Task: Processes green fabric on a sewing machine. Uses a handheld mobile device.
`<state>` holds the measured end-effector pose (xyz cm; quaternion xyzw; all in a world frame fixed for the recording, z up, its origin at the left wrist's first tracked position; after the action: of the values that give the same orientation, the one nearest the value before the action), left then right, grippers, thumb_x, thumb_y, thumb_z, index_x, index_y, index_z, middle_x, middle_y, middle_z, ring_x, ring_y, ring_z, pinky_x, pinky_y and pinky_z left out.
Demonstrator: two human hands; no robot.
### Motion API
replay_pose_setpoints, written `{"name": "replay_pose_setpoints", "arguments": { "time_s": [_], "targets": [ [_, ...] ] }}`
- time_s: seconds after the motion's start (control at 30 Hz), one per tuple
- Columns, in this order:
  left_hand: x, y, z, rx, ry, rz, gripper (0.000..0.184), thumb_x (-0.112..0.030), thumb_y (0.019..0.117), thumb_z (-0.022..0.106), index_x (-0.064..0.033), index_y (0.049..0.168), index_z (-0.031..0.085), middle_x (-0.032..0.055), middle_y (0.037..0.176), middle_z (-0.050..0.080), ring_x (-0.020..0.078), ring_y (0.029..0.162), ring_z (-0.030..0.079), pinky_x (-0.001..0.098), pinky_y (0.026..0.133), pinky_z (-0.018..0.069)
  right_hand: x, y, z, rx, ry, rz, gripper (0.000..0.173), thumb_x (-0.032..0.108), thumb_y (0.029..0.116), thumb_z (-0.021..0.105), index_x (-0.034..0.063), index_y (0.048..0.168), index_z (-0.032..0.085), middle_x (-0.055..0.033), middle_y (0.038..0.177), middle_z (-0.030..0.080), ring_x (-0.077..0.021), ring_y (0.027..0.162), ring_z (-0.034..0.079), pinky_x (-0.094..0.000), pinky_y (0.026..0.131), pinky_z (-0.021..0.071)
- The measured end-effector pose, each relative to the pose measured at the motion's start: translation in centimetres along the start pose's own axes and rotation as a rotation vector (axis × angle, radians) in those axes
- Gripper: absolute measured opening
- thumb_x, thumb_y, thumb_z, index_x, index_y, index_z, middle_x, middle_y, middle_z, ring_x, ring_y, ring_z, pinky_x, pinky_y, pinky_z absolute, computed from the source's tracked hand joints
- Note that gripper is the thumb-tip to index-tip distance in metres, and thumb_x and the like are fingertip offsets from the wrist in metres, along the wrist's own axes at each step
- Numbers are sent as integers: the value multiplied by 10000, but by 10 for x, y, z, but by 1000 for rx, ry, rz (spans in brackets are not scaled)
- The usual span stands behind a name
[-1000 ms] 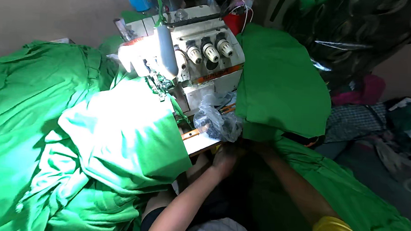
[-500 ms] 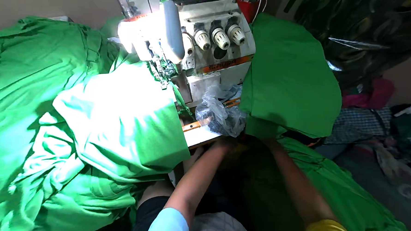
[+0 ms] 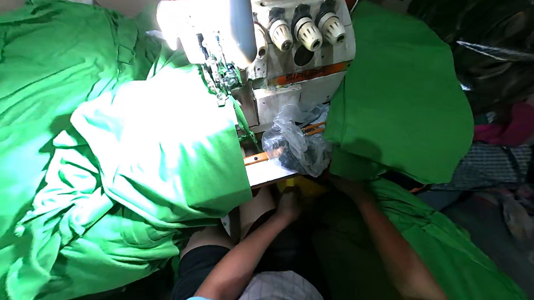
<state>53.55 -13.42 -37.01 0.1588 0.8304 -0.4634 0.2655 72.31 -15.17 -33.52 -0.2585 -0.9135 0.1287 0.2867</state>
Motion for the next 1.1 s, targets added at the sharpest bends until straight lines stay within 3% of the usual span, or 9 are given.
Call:
{"name": "replay_pose_setpoints", "arguments": {
  "time_s": [0.17,0.43,0.57,0.67,0.77,0.87,0.97,1.0,1.1],
  "targets": [
    [-4,-50,-24,86,-177,220,361,-194,1082,490,76,1303,583,246,1159,662,315,1063,659,465,990,507,37,-4,10,114,47,-68,548,358,959,697,-74,1290,626,-299,1261,640,-435,1225,598,-600,1059,426],
    [-58,-104,-70,-3,-373,547,279,-126,1069,496,78,1214,619,162,1052,677,143,811,696,308,763,603,23,-5,0,109,52,41,567,409,1038,567,-67,1344,597,-296,1355,596,-430,1308,545,-597,1111,380],
    [-66,-132,-80,-10,-215,688,289,-131,1062,510,90,1152,674,182,1013,700,171,830,708,310,803,596,16,-20,-13,-69,139,-113,559,309,892,767,-89,1261,637,-297,1212,665,-427,1178,631,-609,1035,450],
    [-51,-144,-82,-19,-175,659,286,-127,1061,507,79,1136,691,173,973,703,169,788,701,302,768,593,9,-46,-13,-251,198,-249,832,287,714,874,-153,1332,532,-349,1283,604,-463,1227,588,-580,1060,448],
    [-41,-152,-82,-33,-228,677,277,-121,1055,515,77,1140,689,166,971,704,137,760,688,268,731,584,10,-75,-6,-417,184,-508,1019,349,632,861,-225,1357,433,-419,1319,534,-504,1237,558,-529,1065,453],
    [-51,-170,-81,-59,-236,833,266,-104,1046,520,82,1117,695,174,964,693,139,790,693,248,749,583,13,-98,-3,-591,239,-799,942,463,720,812,-106,1373,443,-324,1319,570,-333,1263,571,-382,1096,448],
    [-58,-190,-93,-191,-293,944,257,-106,1049,523,85,1093,689,149,945,689,89,784,691,207,734,585,7,-115,-7,-621,348,-850,910,506,813,798,201,1529,325,-77,1502,476,-132,1432,416,-324,1201,331],
    [-58,-197,-100,-250,-329,970,262,-108,1053,518,93,1085,683,144,948,692,70,785,688,196,732,583,5,-120,-11,-650,364,-838,890,506,832,787,248,1538,311,-21,1524,460,-98,1448,391,-321,1214,311],
    [-58,-225,-117,-307,-436,1071,285,-160,1080,495,72,1103,658,98,972,694,19,809,680,173,741,588,-12,-132,-24,-819,365,-771,895,487,845,766,160,1535,299,-43,1503,485,-104,1426,428,-322,1217,321]
  ]
}}
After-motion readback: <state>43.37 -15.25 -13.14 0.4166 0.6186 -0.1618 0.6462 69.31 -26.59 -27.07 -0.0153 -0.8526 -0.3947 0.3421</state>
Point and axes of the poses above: each hand's wrist, its own y-axis towards the middle knuckle, its own z-axis out of the palm, x = y × z, the point moved 8 cm from there along y, towards the middle knuckle
